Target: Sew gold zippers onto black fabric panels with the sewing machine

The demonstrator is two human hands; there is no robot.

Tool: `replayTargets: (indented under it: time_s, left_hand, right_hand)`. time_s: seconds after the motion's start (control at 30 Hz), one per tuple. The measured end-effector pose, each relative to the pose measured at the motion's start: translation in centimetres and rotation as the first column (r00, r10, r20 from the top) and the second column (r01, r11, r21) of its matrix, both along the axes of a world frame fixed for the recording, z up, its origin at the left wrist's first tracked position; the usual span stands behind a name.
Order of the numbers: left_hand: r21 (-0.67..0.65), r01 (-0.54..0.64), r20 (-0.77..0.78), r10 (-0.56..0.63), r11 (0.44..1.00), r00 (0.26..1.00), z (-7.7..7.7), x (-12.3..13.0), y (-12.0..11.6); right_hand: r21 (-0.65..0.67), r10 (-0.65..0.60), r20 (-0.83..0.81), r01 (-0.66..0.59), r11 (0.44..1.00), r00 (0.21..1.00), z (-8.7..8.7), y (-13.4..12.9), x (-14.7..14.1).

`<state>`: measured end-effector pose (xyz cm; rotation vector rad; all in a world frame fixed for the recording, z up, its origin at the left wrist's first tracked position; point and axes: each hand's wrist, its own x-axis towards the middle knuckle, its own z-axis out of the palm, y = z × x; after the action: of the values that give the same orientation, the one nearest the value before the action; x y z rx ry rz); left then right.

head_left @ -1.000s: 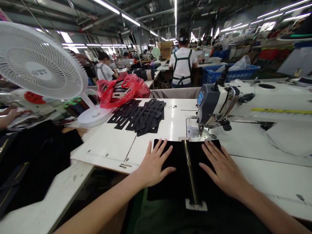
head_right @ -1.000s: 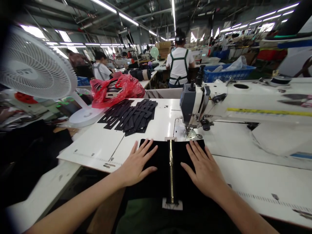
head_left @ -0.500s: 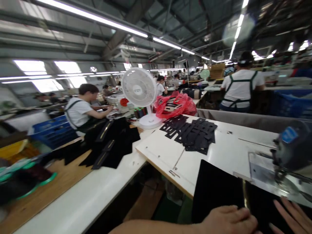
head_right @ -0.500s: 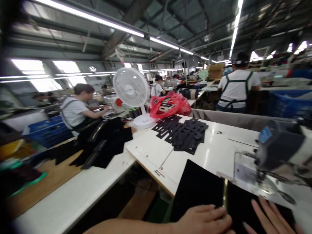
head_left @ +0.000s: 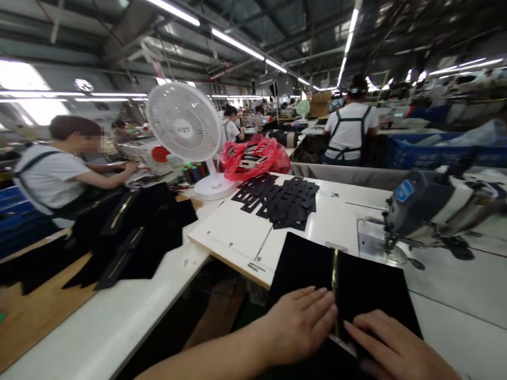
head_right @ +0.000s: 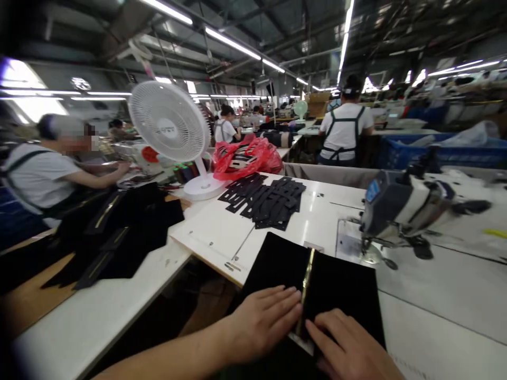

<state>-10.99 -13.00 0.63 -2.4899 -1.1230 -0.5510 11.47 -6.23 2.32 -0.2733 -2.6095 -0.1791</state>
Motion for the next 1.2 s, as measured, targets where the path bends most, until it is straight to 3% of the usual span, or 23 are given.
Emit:
replayTargets:
  time_s: [0.1,0.2,0.4,0.6,1.0,1.1,1.2]
  left_hand:
    - [-0.068,0.035,-0.009,-0.036,0.997,0.999,-0.7,-0.6,0.4]
    - [-0.091,0.065,-0.015,-0.067,0.994,0.998,-1.0,-0.7,0.6]
    - [-0.112,0.121,-0.025,-0.124,0.986,0.992,-1.4,-1.4,1.0]
    - [-0.095,0.122,0.012,-0.122,0.988,0.993,-2.1,-1.8,1.1]
    - [-0.149,0.07,0.08,-0.059,0.986,0.995,-1.7,-1.3,0.8]
    - [-0.132,0.04,0.059,-0.033,0.99,0.998,-1.9,-0.8,0.8]
    - [-0.102,0.102,0.09,-0.093,0.99,0.992,-1.6,-0.6,0.8]
  right_hand:
    - [-0.094,-0.061,-0.005,0.06,0.994,0.998,1.3,-0.8,-1.1]
    - [-0.127,-0.092,-0.036,0.086,0.988,0.995,1.0,-1.1,-2.0]
    - [-0.037,0.053,-0.126,-0.058,0.998,0.991,-0.2,-1.2,-2.3]
    - [0.06,0.085,-0.1,-0.079,0.995,0.991,-2.1,-1.2,-0.8]
    - [0.002,-0.157,-0.207,0.161,0.987,0.966,-3.7,-2.7,-2.1]
    - [0.028,-0.15,-0.227,0.16,0.987,0.962,-3.8,-3.2,-2.4]
    - [0.053,-0.124,-0.26,0.142,0.988,0.958,-3.6,-3.1,-2.2]
